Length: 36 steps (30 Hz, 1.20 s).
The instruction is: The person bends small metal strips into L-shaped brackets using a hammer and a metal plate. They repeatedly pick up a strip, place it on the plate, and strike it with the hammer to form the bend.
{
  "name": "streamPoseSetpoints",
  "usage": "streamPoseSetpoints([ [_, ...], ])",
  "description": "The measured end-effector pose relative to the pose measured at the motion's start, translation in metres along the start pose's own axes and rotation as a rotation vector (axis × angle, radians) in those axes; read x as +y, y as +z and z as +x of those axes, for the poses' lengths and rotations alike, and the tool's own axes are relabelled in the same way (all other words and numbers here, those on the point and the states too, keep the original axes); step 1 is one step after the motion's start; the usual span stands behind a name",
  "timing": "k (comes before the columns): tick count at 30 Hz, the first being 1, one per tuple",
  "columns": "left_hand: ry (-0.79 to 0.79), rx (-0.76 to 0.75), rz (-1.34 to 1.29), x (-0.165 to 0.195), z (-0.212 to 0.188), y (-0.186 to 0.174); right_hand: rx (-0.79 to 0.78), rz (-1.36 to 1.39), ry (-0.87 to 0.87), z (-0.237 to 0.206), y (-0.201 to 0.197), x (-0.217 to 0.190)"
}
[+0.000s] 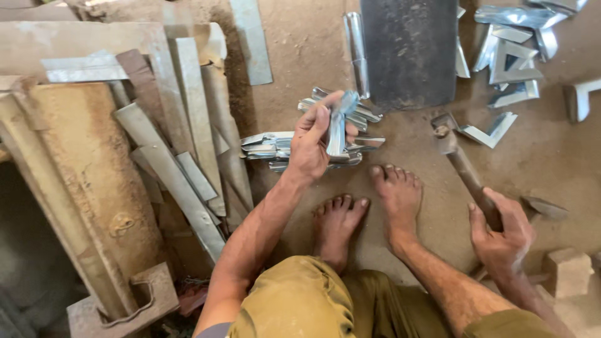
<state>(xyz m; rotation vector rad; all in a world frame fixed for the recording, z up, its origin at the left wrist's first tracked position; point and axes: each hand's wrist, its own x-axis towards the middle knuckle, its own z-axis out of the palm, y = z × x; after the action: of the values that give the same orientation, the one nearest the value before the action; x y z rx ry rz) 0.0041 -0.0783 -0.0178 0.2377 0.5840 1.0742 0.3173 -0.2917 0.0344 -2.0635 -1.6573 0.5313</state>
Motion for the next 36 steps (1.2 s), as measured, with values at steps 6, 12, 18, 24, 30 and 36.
streamPoseSetpoints([
  [6,-0.085,-0.141,0.052,0.016,0.002,0.002,-0.152,0.082,0.081,0.004,0.035,-0.002],
  [12,0.249,-0.482,0.726,0.018,0.039,0.062,-0.191,0.097,0.095,0.018,0.039,-0.007],
  [18,0.481,0.176,1.146,0.064,0.115,0.074,-0.139,0.102,0.038,0.024,0.038,0.003],
  [24,0.519,0.043,1.673,0.022,0.094,0.044,-0.208,0.191,0.184,0.022,0.038,0.01],
  [30,0.295,0.142,1.528,-0.02,0.081,0.043,-0.224,0.243,0.053,0.035,0.037,-0.003],
  [36,0.296,0.262,1.767,0.009,0.077,0.016,-0.228,0.266,0.036,0.058,0.033,-0.018],
])
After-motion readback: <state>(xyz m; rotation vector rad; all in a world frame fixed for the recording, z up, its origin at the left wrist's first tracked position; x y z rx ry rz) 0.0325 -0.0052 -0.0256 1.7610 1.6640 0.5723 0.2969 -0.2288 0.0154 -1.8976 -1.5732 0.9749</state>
